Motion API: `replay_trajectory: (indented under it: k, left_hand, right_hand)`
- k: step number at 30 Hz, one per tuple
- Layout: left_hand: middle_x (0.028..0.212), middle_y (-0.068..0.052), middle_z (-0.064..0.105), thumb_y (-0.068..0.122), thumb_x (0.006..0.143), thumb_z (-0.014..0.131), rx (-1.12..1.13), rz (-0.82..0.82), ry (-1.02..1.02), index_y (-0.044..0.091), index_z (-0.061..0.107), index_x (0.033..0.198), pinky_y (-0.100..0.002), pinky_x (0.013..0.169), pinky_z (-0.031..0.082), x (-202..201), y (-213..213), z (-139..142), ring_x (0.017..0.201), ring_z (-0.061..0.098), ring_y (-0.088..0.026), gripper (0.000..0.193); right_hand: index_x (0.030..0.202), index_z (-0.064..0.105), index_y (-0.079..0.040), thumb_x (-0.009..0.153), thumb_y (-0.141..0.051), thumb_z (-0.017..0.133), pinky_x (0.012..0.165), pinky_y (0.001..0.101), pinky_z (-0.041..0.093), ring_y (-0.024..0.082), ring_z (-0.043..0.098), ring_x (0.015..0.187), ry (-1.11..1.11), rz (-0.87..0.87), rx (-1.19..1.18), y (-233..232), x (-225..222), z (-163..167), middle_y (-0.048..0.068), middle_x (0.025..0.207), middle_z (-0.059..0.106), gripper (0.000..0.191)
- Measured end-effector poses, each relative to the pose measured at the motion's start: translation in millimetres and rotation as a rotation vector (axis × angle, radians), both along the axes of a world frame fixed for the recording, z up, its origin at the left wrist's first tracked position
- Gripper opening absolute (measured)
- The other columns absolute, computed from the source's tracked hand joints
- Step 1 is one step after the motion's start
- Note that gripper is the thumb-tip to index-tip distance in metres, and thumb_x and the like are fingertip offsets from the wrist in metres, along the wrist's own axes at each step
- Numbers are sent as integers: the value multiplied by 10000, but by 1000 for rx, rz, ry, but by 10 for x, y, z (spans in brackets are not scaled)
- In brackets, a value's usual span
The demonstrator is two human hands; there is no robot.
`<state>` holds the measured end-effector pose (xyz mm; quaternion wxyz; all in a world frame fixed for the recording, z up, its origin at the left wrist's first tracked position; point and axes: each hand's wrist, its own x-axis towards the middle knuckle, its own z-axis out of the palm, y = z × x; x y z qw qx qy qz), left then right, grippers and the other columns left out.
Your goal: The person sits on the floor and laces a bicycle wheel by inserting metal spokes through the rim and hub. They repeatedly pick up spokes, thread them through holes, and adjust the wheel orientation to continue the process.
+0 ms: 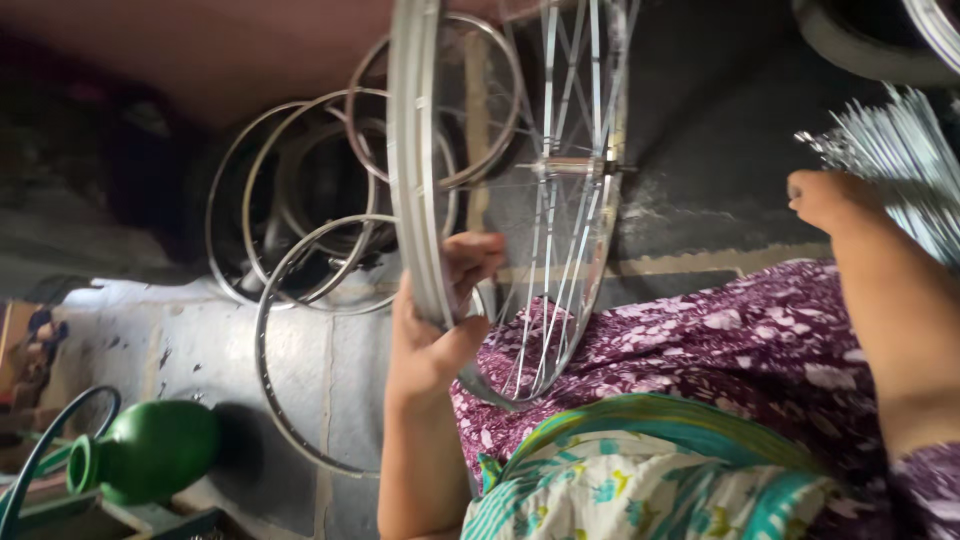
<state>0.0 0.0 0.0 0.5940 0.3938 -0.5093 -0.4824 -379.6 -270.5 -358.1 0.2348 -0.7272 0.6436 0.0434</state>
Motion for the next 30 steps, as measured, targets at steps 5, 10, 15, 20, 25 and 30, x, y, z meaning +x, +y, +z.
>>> replay_trajectory:
  k: [5, 10, 15, 20, 25, 30]
  left_hand:
    - [1396, -207, 584, -3, 750, 643, -49, 9, -77, -63, 523, 1319, -447, 1234, 413, -75, -275, -60, 1333, 567, -288, 585]
    - [1379, -157, 612, -42, 774, 563, -80, 48, -65, -49, 529, 1297, -414, 1269, 412, -269, -635, -371, 1355, 582, -252, 524]
    - [1309, -135, 624, -48, 811, 582, -166, 197, 0, -19, 537, 1316, -361, 1168, 448, -824, -1054, -658, 1261, 597, -212, 508]
    - [1191, -122, 610, 62, 872, 697, -237, 317, -204, 1, 579, 1296, -337, 1051, 496, -1373, -1023, -833, 1161, 599, -193, 444]
    - [1333, -75, 574, 232, 993, 622, -447, -204, -227, 36, 520, 1368, -319, 1132, 440, -1011, -976, -1009, 1274, 552, -163, 435]
    - [1154, -62, 674, 161, 1072, 648, -213, -292, -102, 13, 680, 1283, -298, 961, 527, -850, -1229, -1362, 1070, 635, -146, 259]
  right_hand:
    - [1221, 736, -111, 1008, -170, 699, 901, 415, 589, 308, 737, 982, -608, -118, -275, 313, 103, 407, 165, 1097, 757, 224]
    - [1014, 659, -45, 1011, -81, 658, 865, 401, 628, 271, 765, 947, -1403, -152, 18, 1076, 749, 987, 165, 1051, 773, 36]
    - [919, 743, -59, 837, -100, 800, 1071, 410, 523, 303, 582, 1280, -1529, 610, -146, 1778, 978, 1670, 184, 1335, 638, 108]
    - [901, 804, -45, 783, -85, 850, 806, 341, 574, 236, 654, 958, -1409, 437, -148, 1935, 937, 1645, 110, 1078, 636, 133]
    - [941, 791, -48, 798, -68, 818, 723, 299, 652, 166, 734, 831, -1504, 324, -232, 2126, 693, 1368, 68, 980, 683, 147]
    - [954, 778, -46, 799, -49, 819, 703, 260, 601, 135, 695, 796, -1514, 391, -234, 2066, 637, 1331, 44, 899, 689, 160]
